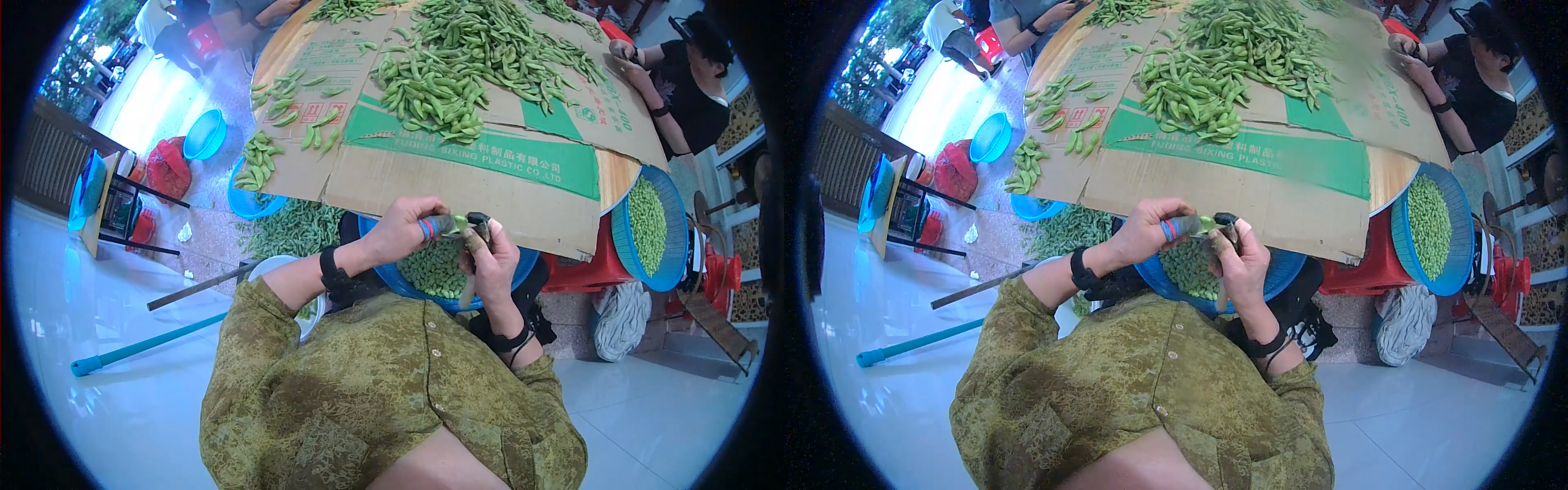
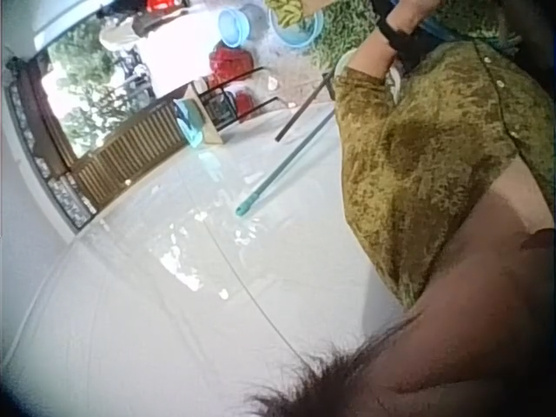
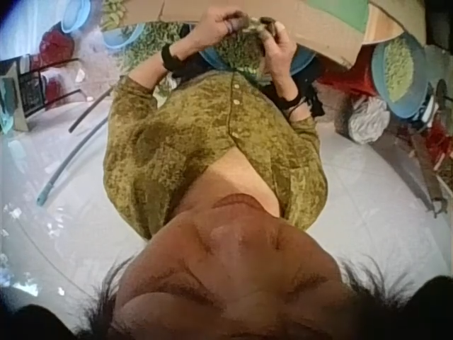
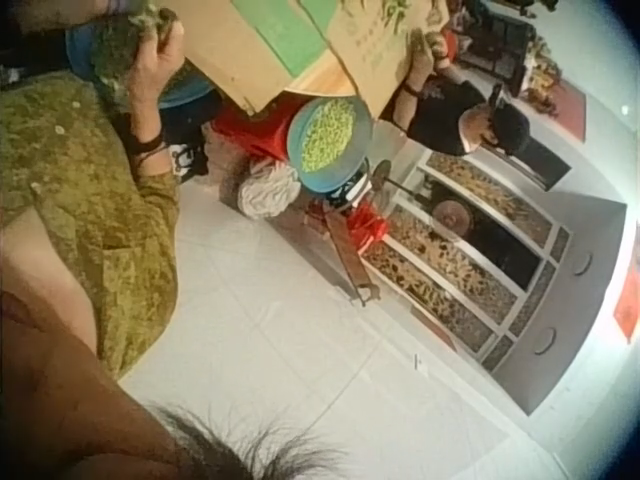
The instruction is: Shelling green beans using a thumb-mounted blade into a blue bowl.
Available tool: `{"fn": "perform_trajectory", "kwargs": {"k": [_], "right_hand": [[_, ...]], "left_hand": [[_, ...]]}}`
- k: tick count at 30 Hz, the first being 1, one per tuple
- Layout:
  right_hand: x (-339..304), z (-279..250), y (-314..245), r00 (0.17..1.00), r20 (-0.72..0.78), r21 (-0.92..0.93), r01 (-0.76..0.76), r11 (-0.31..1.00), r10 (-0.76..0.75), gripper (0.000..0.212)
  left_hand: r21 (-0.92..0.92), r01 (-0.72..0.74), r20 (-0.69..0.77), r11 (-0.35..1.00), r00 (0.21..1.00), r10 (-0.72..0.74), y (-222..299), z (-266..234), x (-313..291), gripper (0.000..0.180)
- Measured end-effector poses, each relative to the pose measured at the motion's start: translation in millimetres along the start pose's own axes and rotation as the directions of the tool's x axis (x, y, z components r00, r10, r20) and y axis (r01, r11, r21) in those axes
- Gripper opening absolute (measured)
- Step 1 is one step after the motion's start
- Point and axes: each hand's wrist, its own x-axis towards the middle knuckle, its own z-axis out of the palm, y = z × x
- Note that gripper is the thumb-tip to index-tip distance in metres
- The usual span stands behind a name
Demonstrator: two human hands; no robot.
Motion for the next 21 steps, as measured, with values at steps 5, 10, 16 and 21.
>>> {"fn": "perform_trajectory", "kwargs": {"k": [5, 10, 16, 21], "right_hand": [[4, -3, 7, 0.846, 0.116, -0.569, 0.485, 0.664, -0.520, 0.030], [8, 0, 4, 0.728, 0.203, -0.615, 0.615, 0.493, -0.655, 0.033], [7, -2, 10, 0.747, 0.231, -0.633, 0.602, 0.486, -0.624, 0.031], [-1, -17, 4, 0.800, 0.191, -0.610, 0.551, 0.569, -0.569, 0.026]], "left_hand": [[0.418, -0.356, 0.053, 0.836, 0.928, 0.368, 2, 5, -7, 0.014], [0.564, -0.429, 0.106, 0.706, 0.885, 0.453, -3, 14, -15, 0.015], [0.522, -0.451, 0.185, 0.724, 0.888, 0.420, -6, 12, -17, 0.017], [0.474, -0.435, 0.132, 0.766, 0.895, 0.426, -3, 0, -19, 0.014]]}}
